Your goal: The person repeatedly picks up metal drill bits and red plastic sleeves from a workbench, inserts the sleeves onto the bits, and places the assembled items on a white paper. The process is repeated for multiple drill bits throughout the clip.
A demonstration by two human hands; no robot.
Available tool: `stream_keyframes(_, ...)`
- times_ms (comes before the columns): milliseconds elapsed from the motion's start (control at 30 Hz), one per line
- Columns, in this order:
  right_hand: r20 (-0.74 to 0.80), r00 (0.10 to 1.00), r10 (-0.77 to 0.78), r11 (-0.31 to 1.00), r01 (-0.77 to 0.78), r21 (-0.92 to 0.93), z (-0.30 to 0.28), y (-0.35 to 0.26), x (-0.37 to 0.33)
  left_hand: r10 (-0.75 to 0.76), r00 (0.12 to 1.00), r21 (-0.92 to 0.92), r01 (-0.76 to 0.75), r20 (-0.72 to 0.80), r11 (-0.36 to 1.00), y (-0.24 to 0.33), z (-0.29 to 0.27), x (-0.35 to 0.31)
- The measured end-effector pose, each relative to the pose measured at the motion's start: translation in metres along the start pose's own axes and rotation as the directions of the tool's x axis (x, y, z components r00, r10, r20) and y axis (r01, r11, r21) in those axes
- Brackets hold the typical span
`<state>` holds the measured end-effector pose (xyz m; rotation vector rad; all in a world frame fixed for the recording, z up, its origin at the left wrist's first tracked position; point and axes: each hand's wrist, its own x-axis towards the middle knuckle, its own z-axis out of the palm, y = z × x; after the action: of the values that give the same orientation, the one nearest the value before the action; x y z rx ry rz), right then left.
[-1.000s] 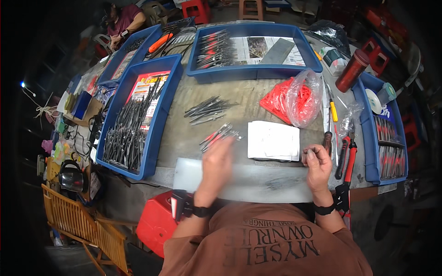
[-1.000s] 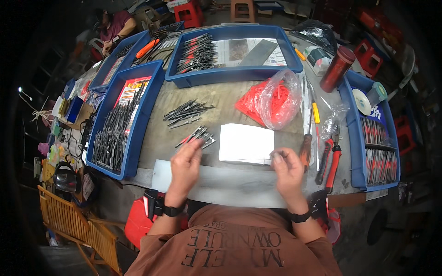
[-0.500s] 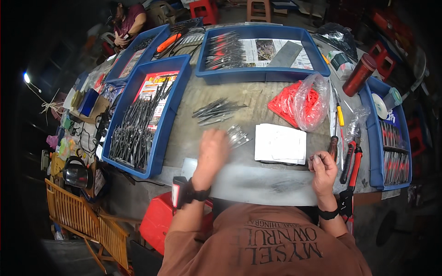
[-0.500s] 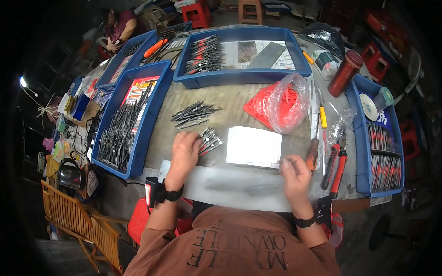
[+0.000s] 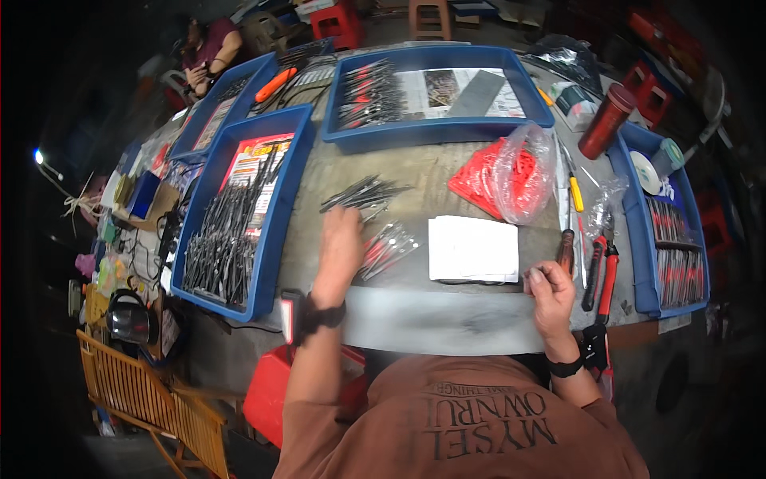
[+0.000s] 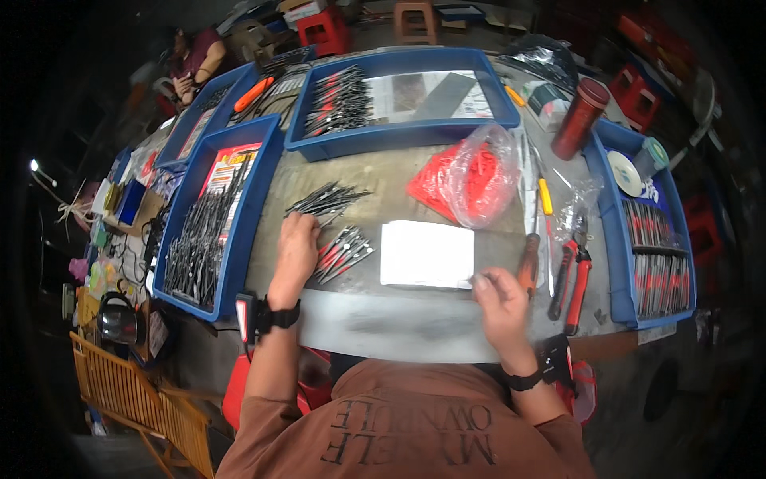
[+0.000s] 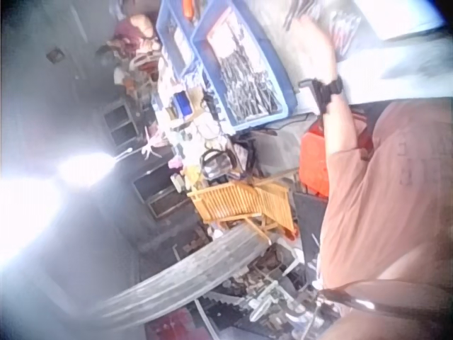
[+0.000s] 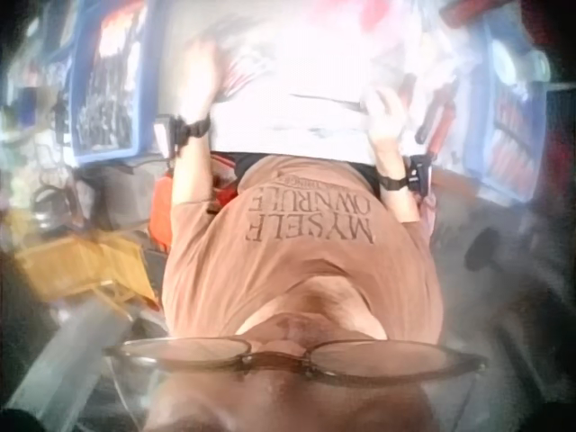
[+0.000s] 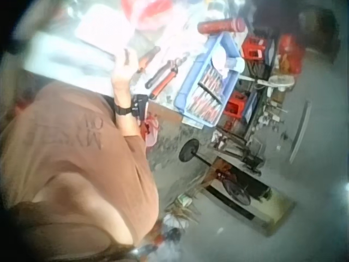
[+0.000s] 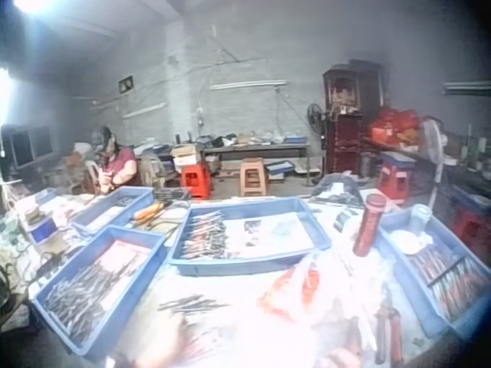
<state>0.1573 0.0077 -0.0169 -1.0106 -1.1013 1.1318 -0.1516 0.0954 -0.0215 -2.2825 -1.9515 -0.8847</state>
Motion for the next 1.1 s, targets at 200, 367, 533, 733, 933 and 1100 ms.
stream_keyframes(200, 0.067, 0.998, 0.022, 0.995, -0.016, -0.098, 0.013, 0.001, 0.003, 0.063, 0.987, -0.444, 0.008, 0.145, 0.896, 0.069, -0.026, -0.023)
stream_keyframes(367, 0.227, 0.972, 0.057, 0.997, -0.069, 0.047, 0.024, -0.003, 0.002, 0.127, 0.898, -0.731, 0.253, 0.421, 0.634, 0.12, -0.02, -0.046)
stream_keyframes(533, 0.19, 0.977, -0.095, 0.995, 0.101, -0.02, 0.025, -0.005, 0.003, 0.13, 0.862, -0.776, 0.362, 0.489, 0.517, 0.14, -0.004, -0.06)
stream_keyframes(733, 0.315, 0.948, -0.048, 0.964, 0.127, -0.235, 0.012, -0.019, 0.015, 0.16, 0.871, -0.749, 0.29, 0.465, 0.596, 0.136, 0.001, -0.063)
stream_keyframes(933, 0.064, 0.992, -0.105, 0.894, 0.122, -0.431, -0.015, -0.029, 0.083, 0.053, 0.808, -0.757, 0.525, 0.587, 0.389, 0.128, 0.003, -0.068)
stream_keyframes(1100, 0.259, 0.919, -0.296, 0.5, 0.381, -0.778, -0.02, -0.015, 0.134, 0.097, 0.788, -0.779, 0.567, 0.608, 0.268, 0.131, 0.004, -0.068)
